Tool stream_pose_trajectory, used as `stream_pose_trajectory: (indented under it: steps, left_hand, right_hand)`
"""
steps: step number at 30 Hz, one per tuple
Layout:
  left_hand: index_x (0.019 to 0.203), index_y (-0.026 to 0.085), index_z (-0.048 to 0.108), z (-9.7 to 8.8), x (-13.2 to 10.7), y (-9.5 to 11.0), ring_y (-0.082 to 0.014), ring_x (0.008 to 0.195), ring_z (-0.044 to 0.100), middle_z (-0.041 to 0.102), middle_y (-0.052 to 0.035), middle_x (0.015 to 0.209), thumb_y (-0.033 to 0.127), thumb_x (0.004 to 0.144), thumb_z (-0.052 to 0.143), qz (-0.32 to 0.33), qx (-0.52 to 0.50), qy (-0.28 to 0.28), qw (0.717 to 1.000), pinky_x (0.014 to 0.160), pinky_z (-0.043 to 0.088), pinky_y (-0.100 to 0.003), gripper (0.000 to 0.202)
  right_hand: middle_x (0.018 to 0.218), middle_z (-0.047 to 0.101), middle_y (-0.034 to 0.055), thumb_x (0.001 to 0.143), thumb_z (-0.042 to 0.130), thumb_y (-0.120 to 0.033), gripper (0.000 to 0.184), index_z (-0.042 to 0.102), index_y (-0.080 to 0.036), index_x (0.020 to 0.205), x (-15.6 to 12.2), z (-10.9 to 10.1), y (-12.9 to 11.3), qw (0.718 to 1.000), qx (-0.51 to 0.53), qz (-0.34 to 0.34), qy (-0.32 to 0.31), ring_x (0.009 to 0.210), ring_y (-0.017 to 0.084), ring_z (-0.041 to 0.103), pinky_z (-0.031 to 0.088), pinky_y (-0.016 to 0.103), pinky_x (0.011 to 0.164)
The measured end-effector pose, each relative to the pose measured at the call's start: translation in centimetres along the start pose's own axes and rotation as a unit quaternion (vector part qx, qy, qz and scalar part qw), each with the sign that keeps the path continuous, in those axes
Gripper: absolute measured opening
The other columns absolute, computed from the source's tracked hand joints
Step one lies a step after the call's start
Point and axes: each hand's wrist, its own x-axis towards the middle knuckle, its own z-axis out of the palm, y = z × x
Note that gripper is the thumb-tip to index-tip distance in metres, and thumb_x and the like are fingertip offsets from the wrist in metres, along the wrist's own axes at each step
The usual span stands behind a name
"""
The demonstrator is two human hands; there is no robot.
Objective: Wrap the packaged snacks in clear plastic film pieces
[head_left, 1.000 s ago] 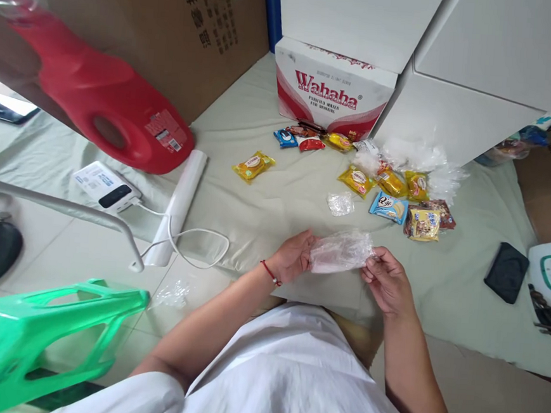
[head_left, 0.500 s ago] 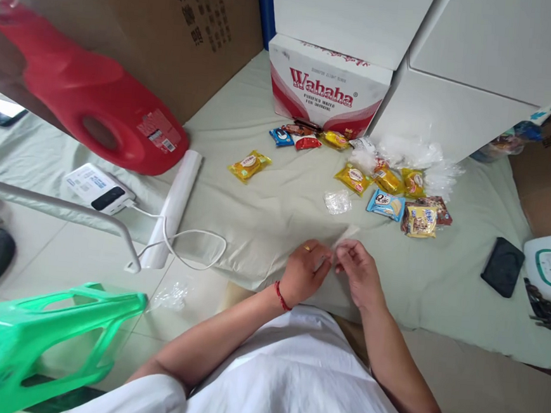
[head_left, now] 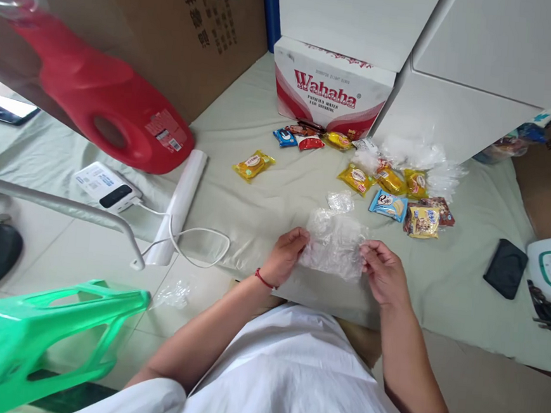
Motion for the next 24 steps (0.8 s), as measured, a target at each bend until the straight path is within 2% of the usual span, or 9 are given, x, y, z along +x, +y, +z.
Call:
stream_pose_trajectory:
  steps: [5, 7, 9, 12, 15, 18, 20, 21, 24]
  left_hand:
    - [0.08, 0.018, 0.062, -3.5, 0.5, 1.3, -0.0125, 0.066, 0.056, 0.062, -0.0005, 0.075, 0.055, 0.075, 0.079, -0.04, 0.058, -0.094, 0.993, 0.061, 0.043, -0.025, 0.041]
    - [0.083, 0.018, 0.063, -4.0, 0.5, 1.4, -0.0133, 0.066, 0.057, 0.064, -0.002, 0.077, 0.055, 0.081, 0.073, -0.024, 0.114, -0.08, 0.99, 0.061, 0.044, -0.026, 0.039]
    - [0.092, 0.018, 0.064, -3.6, 0.4, 1.4, -0.0153, 0.072, 0.059, 0.065, -0.0042, 0.084, 0.053, 0.087, 0.066, 0.051, 0.196, -0.016, 0.979, 0.063, 0.047, -0.027, 0.035]
    - [0.122, 0.019, 0.063, -2.0, 0.4, 1.2, -0.0237, 0.107, 0.064, 0.066, -0.0125, 0.121, 0.047, 0.091, 0.065, 0.223, 0.324, 0.042, 0.918, 0.085, 0.054, -0.035, 0.042]
    - [0.14, 0.021, 0.057, -0.3, 1.3, 0.7, -0.0317, 0.129, 0.056, 0.063, -0.0144, 0.137, 0.043, 0.088, 0.073, 0.279, 0.442, -0.006, 0.852, 0.107, 0.048, -0.048, 0.059]
    - [0.121, 0.023, 0.07, 0.3, 2.9, 0.0, -0.0314, 0.116, 0.062, 0.073, -0.0092, 0.111, 0.033, 0.089, 0.072, 0.224, 0.518, -0.054, 0.824, 0.104, 0.047, -0.05, 0.034]
    - [0.1, 0.023, 0.075, 0.0, 3.8, -0.5, -0.0273, 0.104, 0.065, 0.073, -0.0062, 0.093, 0.025, 0.092, 0.065, 0.22, 0.511, -0.081, 0.827, 0.1, 0.048, -0.047, 0.013]
    - [0.094, 0.023, 0.075, -0.4, 3.9, -0.7, -0.0253, 0.101, 0.065, 0.073, -0.0057, 0.09, 0.022, 0.094, 0.062, 0.232, 0.49, -0.082, 0.836, 0.098, 0.049, -0.045, 0.013]
    - [0.098, 0.021, 0.073, -1.3, 3.3, -0.6, -0.0235, 0.105, 0.063, 0.071, -0.0078, 0.103, 0.021, 0.09, 0.063, 0.284, 0.408, 0.02, 0.867, 0.096, 0.05, -0.04, 0.013]
  right_hand:
    - [0.065, 0.055, -0.0034, 0.058, 0.095, -0.049, 0.042, 0.074, -0.019, 0.077, 0.0, -2.6, -0.4, 0.998, -0.048, 0.027, 0.007, 0.057, 0.008, 0.041, 0.033, 0.019, 0.044]
    - [0.064, 0.054, -0.0033, 0.06, 0.093, -0.053, 0.043, 0.074, -0.018, 0.077, 0.0, -2.7, 0.0, 0.997, -0.074, 0.023, 0.006, 0.056, 0.008, 0.04, 0.033, 0.02, 0.044]
    - [0.063, 0.052, -0.0038, 0.063, 0.091, -0.055, 0.043, 0.074, -0.018, 0.078, 0.0, -2.4, 0.3, 0.996, -0.092, 0.02, 0.003, 0.055, 0.008, 0.039, 0.035, 0.02, 0.045]
    - [0.067, 0.053, -0.0033, 0.065, 0.089, -0.056, 0.043, 0.073, -0.019, 0.081, -0.1, -1.7, 0.4, 0.995, -0.102, 0.018, -0.009, 0.057, 0.008, 0.04, 0.036, 0.021, 0.046]
    - [0.069, 0.053, -0.003, 0.066, 0.088, -0.057, 0.043, 0.072, -0.02, 0.081, 0.0, -1.3, 0.3, 0.994, -0.102, 0.019, -0.025, 0.058, 0.009, 0.04, 0.036, 0.021, 0.046]
    - [0.067, 0.051, -0.0036, 0.066, 0.089, -0.055, 0.042, 0.073, -0.02, 0.082, 0.1, -1.5, 0.2, 0.995, -0.092, 0.028, -0.025, 0.058, 0.009, 0.041, 0.036, 0.021, 0.046]
    - [0.067, 0.052, -0.0037, 0.065, 0.09, -0.054, 0.042, 0.073, -0.02, 0.083, 0.2, -1.9, 0.3, 0.996, -0.084, 0.031, -0.017, 0.058, 0.009, 0.041, 0.035, 0.02, 0.046]
    - [0.067, 0.053, -0.0035, 0.065, 0.091, -0.053, 0.042, 0.074, -0.02, 0.083, 0.2, -2.2, 0.3, 0.996, -0.08, 0.033, -0.013, 0.058, 0.009, 0.042, 0.035, 0.019, 0.046]
    - [0.069, 0.055, -0.0032, 0.063, 0.094, -0.051, 0.042, 0.073, -0.019, 0.082, 0.1, -2.7, 0.1, 0.998, -0.053, 0.046, 0.0, 0.058, 0.007, 0.041, 0.034, 0.018, 0.046]
